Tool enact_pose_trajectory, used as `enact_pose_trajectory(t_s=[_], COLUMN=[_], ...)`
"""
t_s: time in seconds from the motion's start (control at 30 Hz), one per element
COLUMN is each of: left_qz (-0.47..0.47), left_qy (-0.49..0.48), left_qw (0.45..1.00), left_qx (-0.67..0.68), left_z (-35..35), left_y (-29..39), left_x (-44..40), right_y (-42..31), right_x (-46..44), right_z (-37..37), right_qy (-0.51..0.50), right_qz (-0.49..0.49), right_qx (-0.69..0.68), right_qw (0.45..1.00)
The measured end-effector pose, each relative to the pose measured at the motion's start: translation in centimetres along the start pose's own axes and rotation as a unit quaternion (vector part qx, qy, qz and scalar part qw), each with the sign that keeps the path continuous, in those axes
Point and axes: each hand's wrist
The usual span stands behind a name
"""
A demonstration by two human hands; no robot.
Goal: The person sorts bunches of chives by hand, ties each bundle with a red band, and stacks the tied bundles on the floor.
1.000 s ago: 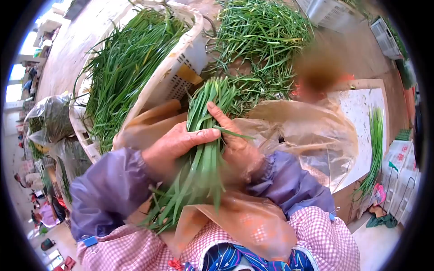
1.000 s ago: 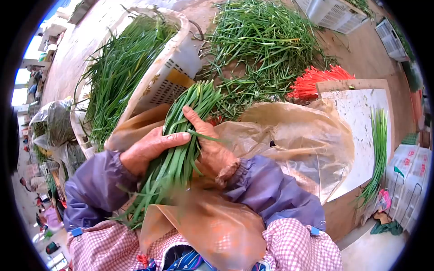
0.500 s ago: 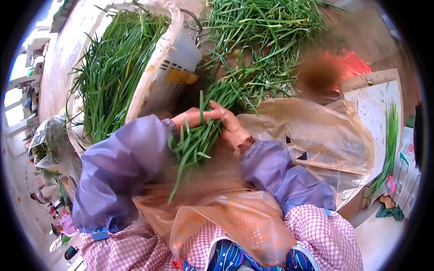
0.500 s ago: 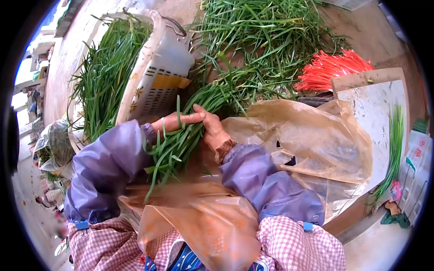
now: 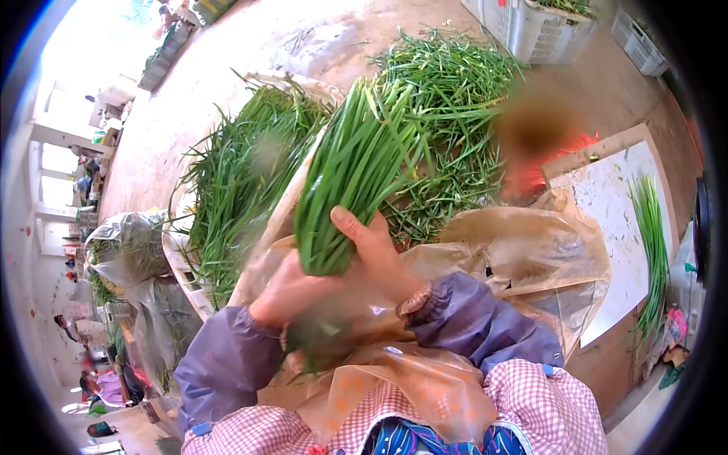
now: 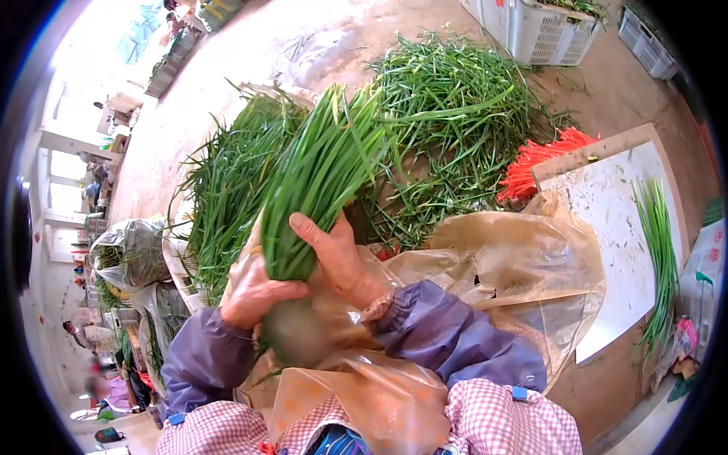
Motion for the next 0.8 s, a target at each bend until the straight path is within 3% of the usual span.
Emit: enact_pose_trajectory(t_s=[0.07, 0.13, 0.17, 0.2, 0.27, 0.3, 0.33, 0.37, 0.4, 0.47, 0.5, 0.57, 0.6, 0.63, 0.67, 0.7, 0.73, 0.8], left_qz=[-0.007, 0.024, 0.009, 0.042, 0.092, 0.101, 0.144, 0.184, 0.191, 0.205, 0.238, 0.240, 0.236, 0.226, 0.224, 0.184, 0.141, 0.139], left_qy=[0.024, 0.029, 0.045, 0.035, 0.035, 0.036, 0.046, 0.056, 0.056, 0.067, 0.074, 0.082, 0.092, 0.085, 0.086, 0.081, 0.076, 0.074], left_qw=[1.000, 0.998, 0.979, 0.984, 0.972, 0.972, 0.980, 0.980, 0.979, 0.976, 0.965, 0.965, 0.965, 0.966, 0.966, 0.977, 0.985, 0.986], left_qx=[-0.016, -0.057, -0.199, -0.168, -0.213, -0.208, -0.129, -0.049, -0.043, 0.039, 0.076, 0.074, 0.063, 0.095, 0.099, 0.078, 0.058, 0.054], left_z=[1.8, 3.9, 4.8, 5.6, 6.9, 7.0, 7.0, 6.8, 6.5, 6.1, 5.7, 5.1, 4.9, 4.7, 4.5, 4.4, 4.3, 4.1], left_y=[1.6, 0.7, 0.3, 0.3, -0.8, -1.7, -3.0, -4.3, -5.6, -7.8, -8.0, -9.2, -9.7, -9.7, -10.1, -10.7, -11.2, -10.6], left_x=[2.5, 5.7, 7.2, 8.8, 11.8, 13.1, 14.3, 15.2, 15.8, 16.7, 16.8, 17.2, 17.1, 17.0, 17.1, 17.2, 16.9, 16.7], right_y=[-1.5, -2.0, -2.0, -1.7, -0.7, -0.3, -0.1, -0.1, -0.4, -2.1, -3.3, -6.8, -10.0, -12.0, -14.8, -16.4, -17.8, -16.0], right_x=[0.0, -1.0, -1.7, -2.7, -4.4, -4.8, -4.9, -5.1, -5.3, -6.0, -6.6, -10.8, -11.7, -10.2, -12.1, -11.0, -9.0, -5.3], right_z=[-1.3, -1.2, -1.2, -1.1, -0.6, -0.1, 0.6, 1.3, 1.8, 2.2, 2.1, 4.7, 5.3, 2.2, 6.2, 7.0, 6.3, 2.3], right_qy=[-0.037, -0.027, -0.021, -0.002, 0.040, 0.044, 0.026, 0.003, 0.006, -0.054, -0.115, -0.064, 0.057, 0.154, 0.110, 0.009, -0.076, -0.088], right_qz=[-0.030, -0.144, -0.183, -0.056, 0.192, 0.183, 0.224, 0.256, 0.248, 0.239, 0.323, 0.351, 0.271, 0.170, 0.029, 0.004, 0.011, 0.217], right_qx=[-0.057, -0.152, -0.184, -0.118, 0.022, 0.023, 0.202, 0.374, 0.377, 0.583, 0.574, 0.528, 0.593, 0.735, 0.840, 0.934, 0.972, 0.933], right_qw=[0.997, 0.977, 0.966, 0.991, 0.980, 0.982, 0.953, 0.891, 0.893, 0.775, 0.744, 0.770, 0.756, 0.638, 0.531, 0.358, 0.224, 0.274])
Point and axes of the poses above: each hand's wrist, its own x-axis away from the middle knuckle, its own z-axis out of the back of the hand, y = z × x, and after that the axes turned 10 degrees about -x, right-handed
